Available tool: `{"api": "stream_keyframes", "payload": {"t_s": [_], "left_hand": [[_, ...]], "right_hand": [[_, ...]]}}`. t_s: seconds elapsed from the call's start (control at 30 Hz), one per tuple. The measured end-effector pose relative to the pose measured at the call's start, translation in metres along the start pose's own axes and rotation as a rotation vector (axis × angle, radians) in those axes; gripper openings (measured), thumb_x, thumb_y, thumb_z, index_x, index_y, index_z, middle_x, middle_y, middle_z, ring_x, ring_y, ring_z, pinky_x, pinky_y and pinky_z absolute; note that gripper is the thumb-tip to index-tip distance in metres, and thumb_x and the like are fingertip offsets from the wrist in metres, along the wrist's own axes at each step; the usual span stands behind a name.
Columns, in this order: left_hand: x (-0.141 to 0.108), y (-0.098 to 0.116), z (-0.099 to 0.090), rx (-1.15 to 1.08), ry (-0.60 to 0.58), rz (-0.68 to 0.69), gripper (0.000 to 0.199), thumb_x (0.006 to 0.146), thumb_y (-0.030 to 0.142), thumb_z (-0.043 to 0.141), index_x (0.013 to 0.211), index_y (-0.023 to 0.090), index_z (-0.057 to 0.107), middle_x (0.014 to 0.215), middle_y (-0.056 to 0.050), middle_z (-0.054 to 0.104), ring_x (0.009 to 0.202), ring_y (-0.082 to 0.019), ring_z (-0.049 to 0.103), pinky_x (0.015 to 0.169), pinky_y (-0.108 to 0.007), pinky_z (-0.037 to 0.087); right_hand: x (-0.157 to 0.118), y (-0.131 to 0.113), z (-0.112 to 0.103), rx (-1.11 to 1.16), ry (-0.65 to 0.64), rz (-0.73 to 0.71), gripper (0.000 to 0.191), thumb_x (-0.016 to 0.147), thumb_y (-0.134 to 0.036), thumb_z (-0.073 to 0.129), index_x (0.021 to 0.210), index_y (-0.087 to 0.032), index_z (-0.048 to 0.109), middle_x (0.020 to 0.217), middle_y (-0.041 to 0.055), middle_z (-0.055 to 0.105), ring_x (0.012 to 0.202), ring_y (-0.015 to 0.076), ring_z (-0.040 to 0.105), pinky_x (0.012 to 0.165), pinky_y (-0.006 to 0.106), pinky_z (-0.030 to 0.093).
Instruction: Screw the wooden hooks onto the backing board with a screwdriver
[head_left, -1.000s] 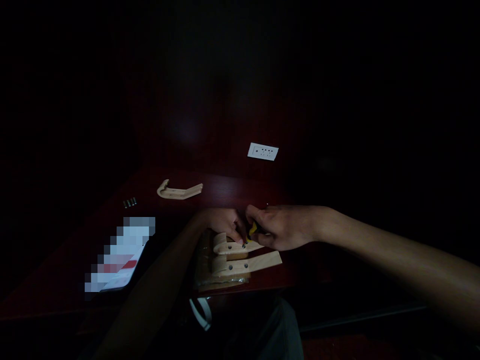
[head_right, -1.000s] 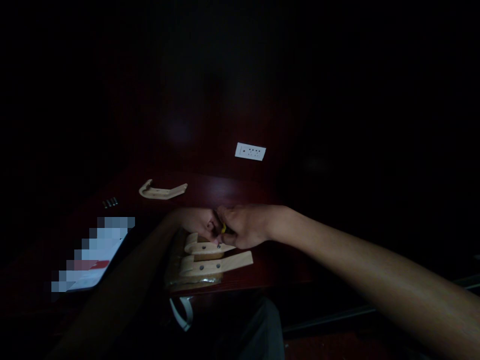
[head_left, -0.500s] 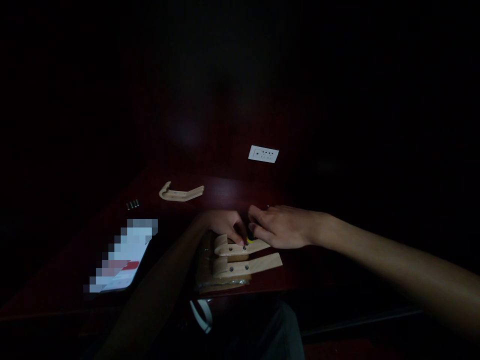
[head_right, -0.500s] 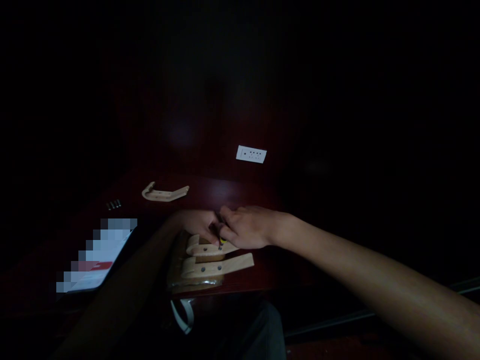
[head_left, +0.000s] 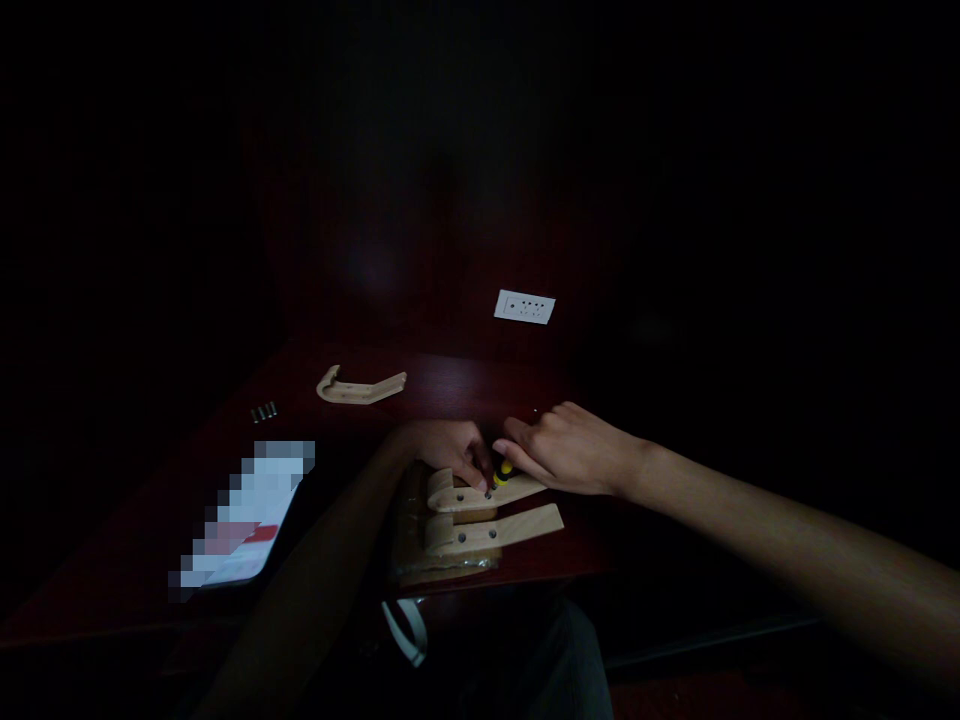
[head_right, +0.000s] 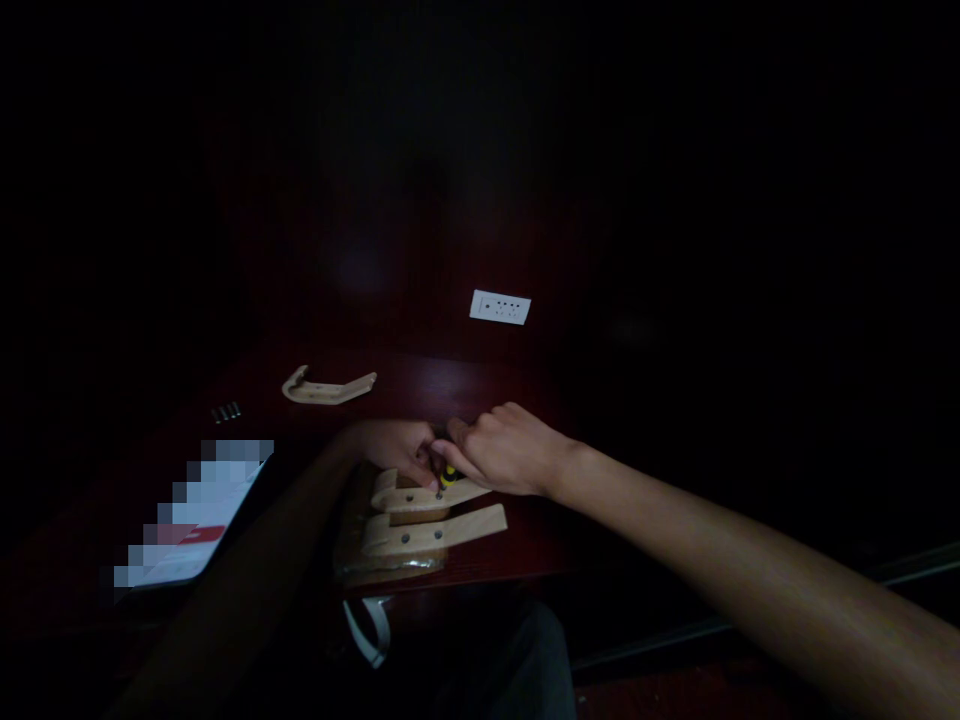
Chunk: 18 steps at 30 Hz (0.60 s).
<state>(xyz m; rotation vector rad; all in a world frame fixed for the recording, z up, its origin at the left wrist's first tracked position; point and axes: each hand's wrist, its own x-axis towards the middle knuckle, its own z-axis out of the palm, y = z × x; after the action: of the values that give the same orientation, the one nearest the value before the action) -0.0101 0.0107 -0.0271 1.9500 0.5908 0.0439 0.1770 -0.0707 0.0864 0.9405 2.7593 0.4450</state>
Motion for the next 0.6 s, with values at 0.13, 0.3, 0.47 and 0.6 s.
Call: {"api": "stream_keyframes", "payload": {"t_s": [0.13,0.3,0.47,0.6], "left_hand": [[0.003,-0.005,-0.002,0.025,0.012,0.109,0.028,0.068,0.031,0.071,0.093,0.017,0.07,0.085,-0.002,0.069,0.077,-0.015,0.06,0.068,-0.023,0.044],[0.004,-0.005,-0.001,-0.009,0.018,0.137,0.029,0.066,0.03,0.072,0.092,0.019,0.071,0.09,-0.002,0.069,0.082,-0.015,0.06,0.072,-0.023,0.043],[0.0,0.0,-0.001,-0.029,-0.033,0.002,0.027,0.07,0.033,0.069,0.091,0.016,0.07,0.076,-0.002,0.069,0.064,-0.013,0.058,0.058,-0.022,0.042],[0.0,-0.001,-0.001,-0.001,-0.005,0.051,0.026,0.068,0.031,0.071,0.09,0.017,0.071,0.083,-0.001,0.07,0.073,-0.014,0.06,0.067,-0.023,0.044]], "right_hand": [[0.0,0.001,0.008,0.066,0.069,-0.132,0.033,0.097,-0.031,0.024,0.096,-0.014,0.052,0.087,0.0095,0.064,0.068,0.0141,0.056,0.06,0.027,0.032],[0.005,-0.002,0.019,0.008,0.069,-0.051,0.04,0.098,-0.034,0.02,0.101,-0.012,0.053,0.072,0.009,0.064,0.059,0.0154,0.055,0.054,0.028,0.029],[0.013,-0.013,0.01,0.016,-0.007,0.222,0.034,0.096,-0.032,0.024,0.099,-0.013,0.052,0.07,0.0107,0.065,0.059,0.0194,0.06,0.054,0.029,0.031],[0.008,-0.016,-0.003,0.027,-0.074,0.152,0.032,0.093,-0.035,0.03,0.109,-0.011,0.046,0.077,0.0124,0.066,0.065,0.0231,0.062,0.057,0.031,0.035]]}}
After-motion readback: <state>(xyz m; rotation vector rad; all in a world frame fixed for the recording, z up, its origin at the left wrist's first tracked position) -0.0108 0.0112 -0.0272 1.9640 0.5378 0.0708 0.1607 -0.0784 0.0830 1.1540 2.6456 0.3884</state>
